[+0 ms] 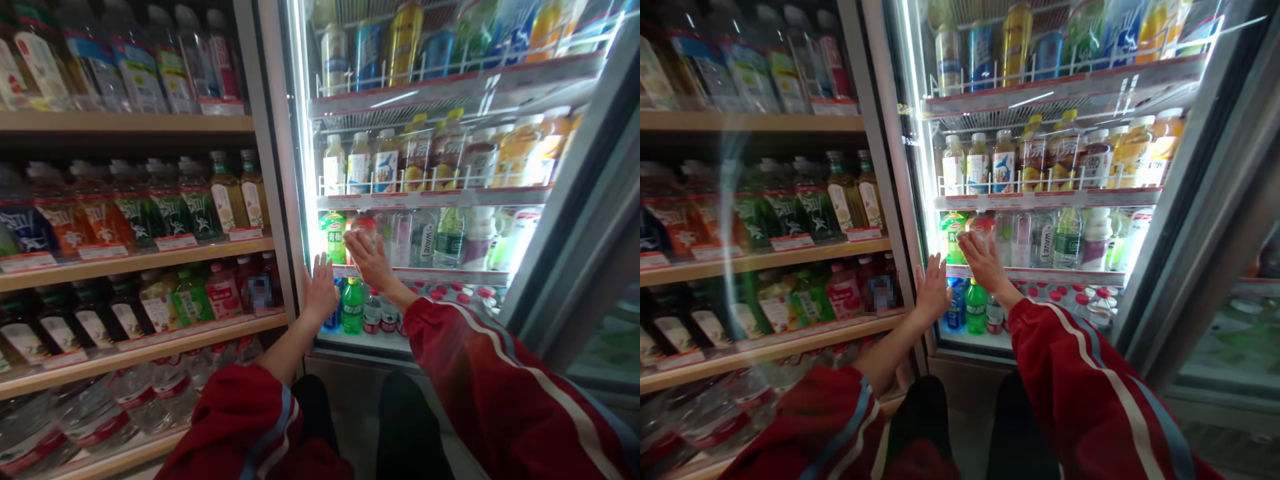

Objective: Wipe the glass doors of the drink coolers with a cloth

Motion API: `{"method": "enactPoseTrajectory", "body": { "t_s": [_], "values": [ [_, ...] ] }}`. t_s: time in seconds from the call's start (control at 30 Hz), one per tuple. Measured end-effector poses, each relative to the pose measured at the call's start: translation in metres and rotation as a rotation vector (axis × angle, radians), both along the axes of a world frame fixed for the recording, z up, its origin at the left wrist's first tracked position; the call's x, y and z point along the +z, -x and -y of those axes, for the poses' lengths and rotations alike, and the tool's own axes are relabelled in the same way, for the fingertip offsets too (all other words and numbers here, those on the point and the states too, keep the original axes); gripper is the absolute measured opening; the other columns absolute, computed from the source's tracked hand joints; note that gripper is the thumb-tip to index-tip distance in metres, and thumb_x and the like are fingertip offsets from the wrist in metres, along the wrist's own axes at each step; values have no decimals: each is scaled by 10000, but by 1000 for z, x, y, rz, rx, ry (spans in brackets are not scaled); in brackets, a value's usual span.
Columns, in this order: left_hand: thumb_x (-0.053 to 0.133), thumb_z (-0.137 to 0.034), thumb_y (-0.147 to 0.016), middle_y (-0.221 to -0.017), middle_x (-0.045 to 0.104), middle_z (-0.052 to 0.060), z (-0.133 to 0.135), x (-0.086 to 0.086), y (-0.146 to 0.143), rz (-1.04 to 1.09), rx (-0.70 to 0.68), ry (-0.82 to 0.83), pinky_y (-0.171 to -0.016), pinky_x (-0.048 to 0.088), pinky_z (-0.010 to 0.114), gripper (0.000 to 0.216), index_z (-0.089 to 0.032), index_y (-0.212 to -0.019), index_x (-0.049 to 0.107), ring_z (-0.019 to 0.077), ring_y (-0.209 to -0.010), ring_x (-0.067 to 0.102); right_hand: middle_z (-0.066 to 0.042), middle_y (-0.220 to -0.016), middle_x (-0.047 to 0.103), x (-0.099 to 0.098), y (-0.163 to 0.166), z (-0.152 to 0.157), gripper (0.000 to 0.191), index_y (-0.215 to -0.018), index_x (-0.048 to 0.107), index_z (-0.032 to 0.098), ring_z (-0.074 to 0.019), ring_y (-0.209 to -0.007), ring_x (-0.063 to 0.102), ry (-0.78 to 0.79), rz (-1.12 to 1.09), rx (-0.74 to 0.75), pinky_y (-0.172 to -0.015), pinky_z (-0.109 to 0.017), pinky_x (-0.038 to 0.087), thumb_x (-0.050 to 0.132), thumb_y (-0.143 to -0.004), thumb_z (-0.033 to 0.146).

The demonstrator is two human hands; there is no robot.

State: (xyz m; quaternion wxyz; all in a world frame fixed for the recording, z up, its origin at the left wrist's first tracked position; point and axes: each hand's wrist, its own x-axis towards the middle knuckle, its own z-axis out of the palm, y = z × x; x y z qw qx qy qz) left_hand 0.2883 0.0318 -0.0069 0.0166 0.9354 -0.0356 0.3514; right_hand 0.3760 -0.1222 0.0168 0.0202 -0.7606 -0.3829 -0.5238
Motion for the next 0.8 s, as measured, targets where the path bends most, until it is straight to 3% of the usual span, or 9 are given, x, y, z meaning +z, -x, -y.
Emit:
{"method": "enactPoseTrajectory", "body": {
  "t_s": [0.27, 0.47, 0.67, 0.8],
  "values": [
    [492, -153, -781, -1552, 187, 153, 6, 4, -1, -32, 11, -28, -1147, 139, 578, 671, -77, -1424, 313, 280, -1443, 145, -81, -1479, 400, -14, 3, 8, 573, -1431, 357, 156, -231, -1431, 212, 73, -17, -16, -1166, -555, 16, 400, -868, 57],
    [495, -152, -779, -1544, 208, 175, 13, 5, 0, -19, -1, -52, -1141, 145, 590, 667, -62, -1416, 318, 291, -1438, 164, -91, -1504, 352, -8, 2, 16, 566, -1465, 288, 151, -224, -1455, 108, -37, -16, -73, -1169, -532, -26, 389, -909, 130],
    [496, -148, -771, -1533, 243, 178, 21, 8, 0, -2, -24, -61, -1143, 162, 572, 664, -72, -1410, 333, 285, -1435, 180, -59, -1487, 390, -17, 3, 23, 556, -1441, 339, 163, -208, -1451, 134, 67, 19, -40, -1172, -513, -49, 401, -891, 103],
    [496, -151, -762, -1536, 244, 168, 22, 10, -2, 18, -28, -64, -1143, 155, 572, 670, -89, -1410, 334, 280, -1436, 178, -82, -1500, 363, -6, 0, 26, 559, -1451, 321, 156, -216, -1453, 125, -60, -2, -82, -1170, -526, -25, 395, -898, 121]
  ]
}}
